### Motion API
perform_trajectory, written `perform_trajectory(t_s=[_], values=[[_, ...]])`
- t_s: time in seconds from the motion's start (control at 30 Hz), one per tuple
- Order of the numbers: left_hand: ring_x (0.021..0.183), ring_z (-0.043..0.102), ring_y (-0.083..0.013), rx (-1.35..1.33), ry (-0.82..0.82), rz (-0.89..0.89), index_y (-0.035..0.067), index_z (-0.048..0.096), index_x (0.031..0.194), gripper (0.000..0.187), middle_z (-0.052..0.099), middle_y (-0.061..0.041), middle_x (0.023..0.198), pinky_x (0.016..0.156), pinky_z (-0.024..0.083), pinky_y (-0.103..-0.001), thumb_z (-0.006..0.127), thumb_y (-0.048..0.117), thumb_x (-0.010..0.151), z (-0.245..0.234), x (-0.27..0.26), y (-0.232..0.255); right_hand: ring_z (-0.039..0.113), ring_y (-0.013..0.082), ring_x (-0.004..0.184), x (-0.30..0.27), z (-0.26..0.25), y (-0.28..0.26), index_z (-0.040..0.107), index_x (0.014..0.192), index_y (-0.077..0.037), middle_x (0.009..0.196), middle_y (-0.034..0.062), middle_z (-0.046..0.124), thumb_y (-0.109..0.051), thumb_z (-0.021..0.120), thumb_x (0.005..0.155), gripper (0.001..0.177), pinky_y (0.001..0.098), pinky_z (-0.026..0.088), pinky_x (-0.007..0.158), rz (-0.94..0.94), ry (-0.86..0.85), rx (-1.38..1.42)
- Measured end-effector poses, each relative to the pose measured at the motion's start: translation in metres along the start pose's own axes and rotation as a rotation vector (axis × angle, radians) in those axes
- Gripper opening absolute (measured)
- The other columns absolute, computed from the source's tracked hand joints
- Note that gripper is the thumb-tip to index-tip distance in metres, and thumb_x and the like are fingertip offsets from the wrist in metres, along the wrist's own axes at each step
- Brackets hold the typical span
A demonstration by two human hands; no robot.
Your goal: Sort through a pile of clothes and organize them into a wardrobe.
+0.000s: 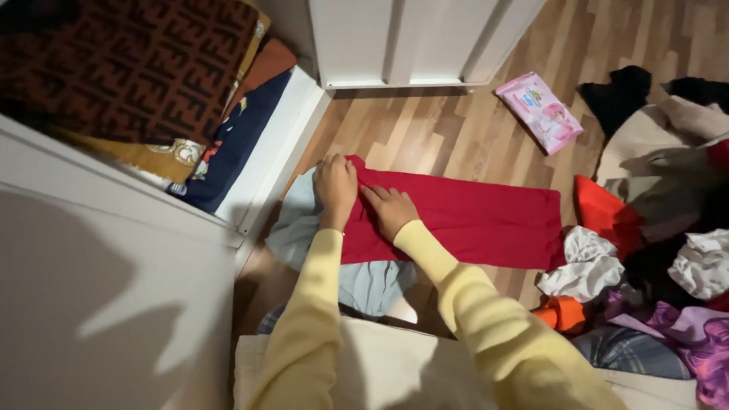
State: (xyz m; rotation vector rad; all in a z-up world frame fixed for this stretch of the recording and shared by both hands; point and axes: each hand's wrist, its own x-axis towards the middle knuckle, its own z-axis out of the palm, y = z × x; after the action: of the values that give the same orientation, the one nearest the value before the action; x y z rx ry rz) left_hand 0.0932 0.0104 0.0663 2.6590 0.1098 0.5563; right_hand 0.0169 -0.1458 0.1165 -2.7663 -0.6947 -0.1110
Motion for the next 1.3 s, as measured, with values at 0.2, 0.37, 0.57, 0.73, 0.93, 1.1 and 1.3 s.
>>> perform_trajectory(t_s=[0.2, 0.37, 0.57, 0.73, 0.93, 1.1, 1.3], values=[[0.089, 0.068, -0.0402, -0.139, -0.085, -0.006, 0.001, 0.07, 0.097, 0.043, 0.071, -0.019, 0.095, 0.074, 0.052, -0.053, 0.082, 0.033, 0.071, -0.003, 0.001, 0.0, 0.061, 0.0332, 0.097, -0.002, 0.01, 0.004, 0.068, 0.104, -0.013, 0.1, 0.0113, 0.064, -0.012, 0.071, 0.081, 0.023, 0.0467, 0.046, 0.08, 0.009, 0.097, -0.043], [0.086, 0.071, -0.0368, -0.284, -0.068, -0.107, 0.007, 0.072, 0.089, 0.018, 0.074, -0.016, 0.087, 0.077, 0.054, -0.05, 0.075, 0.024, 0.087, 0.028, 0.008, -0.014, 0.058, 0.0361, 0.093, -0.021, -0.023, -0.005, 0.061, 0.092, -0.009, 0.095, 0.0125, 0.06, -0.006, 0.071, 0.071, 0.023, 0.0473, 0.044, 0.078, 0.076, 0.188, 0.047], [0.072, 0.07, -0.0236, -0.923, -0.07, -0.407, 0.001, 0.07, 0.089, 0.013, 0.071, -0.014, 0.081, 0.066, 0.053, -0.036, 0.071, 0.014, 0.089, 0.081, 0.01, -0.037, 0.057, 0.0366, 0.094, -0.037, -0.02, -0.003, 0.059, 0.092, -0.009, 0.096, 0.0127, 0.059, -0.005, 0.073, 0.069, 0.027, 0.0482, 0.044, 0.079, 0.079, 0.183, 0.125], [0.065, 0.059, -0.0161, -1.504, -0.192, -0.672, 0.0, 0.061, 0.098, 0.011, 0.063, -0.007, 0.079, 0.055, 0.045, -0.03, 0.069, 0.007, 0.094, 0.085, 0.015, -0.046, 0.056, 0.0376, 0.094, -0.036, -0.035, -0.014, 0.06, 0.094, -0.007, 0.097, 0.0138, 0.058, -0.008, 0.075, 0.067, 0.031, 0.0493, 0.044, 0.079, 0.075, 0.149, 0.154], [0.07, 0.061, -0.0202, -1.294, -0.184, -0.715, 0.0, 0.05, 0.121, 0.038, 0.067, -0.015, 0.097, 0.058, 0.05, -0.032, 0.071, 0.01, 0.091, 0.071, 0.015, -0.028, 0.058, 0.0357, 0.098, -0.032, -0.026, -0.008, 0.064, 0.094, -0.009, 0.1, 0.0126, 0.062, -0.012, 0.074, 0.072, 0.025, 0.0496, 0.043, 0.083, 0.072, 0.012, 0.143], [0.079, 0.071, -0.0275, -0.718, -0.03, -0.099, -0.006, 0.062, 0.115, 0.046, 0.073, -0.017, 0.079, 0.082, 0.055, -0.036, 0.087, 0.004, 0.078, 0.076, 0.007, -0.034, 0.061, 0.0397, 0.108, -0.014, -0.012, 0.02, 0.065, 0.118, -0.008, 0.123, 0.0163, 0.063, -0.003, 0.059, 0.083, 0.036, 0.0496, 0.046, 0.091, 0.262, 0.124, 0.318], [0.077, 0.069, -0.0225, -0.722, -0.077, -0.31, 0.003, 0.076, 0.097, 0.018, 0.074, -0.015, 0.086, 0.073, 0.053, -0.032, 0.075, -0.001, 0.08, 0.037, 0.01, -0.027, 0.047, 0.0365, 0.139, -0.019, 0.034, 0.063, 0.053, 0.146, -0.017, 0.155, 0.0137, 0.049, -0.019, 0.054, 0.099, 0.048, 0.0508, 0.036, 0.116, 0.283, 0.113, 0.027]])
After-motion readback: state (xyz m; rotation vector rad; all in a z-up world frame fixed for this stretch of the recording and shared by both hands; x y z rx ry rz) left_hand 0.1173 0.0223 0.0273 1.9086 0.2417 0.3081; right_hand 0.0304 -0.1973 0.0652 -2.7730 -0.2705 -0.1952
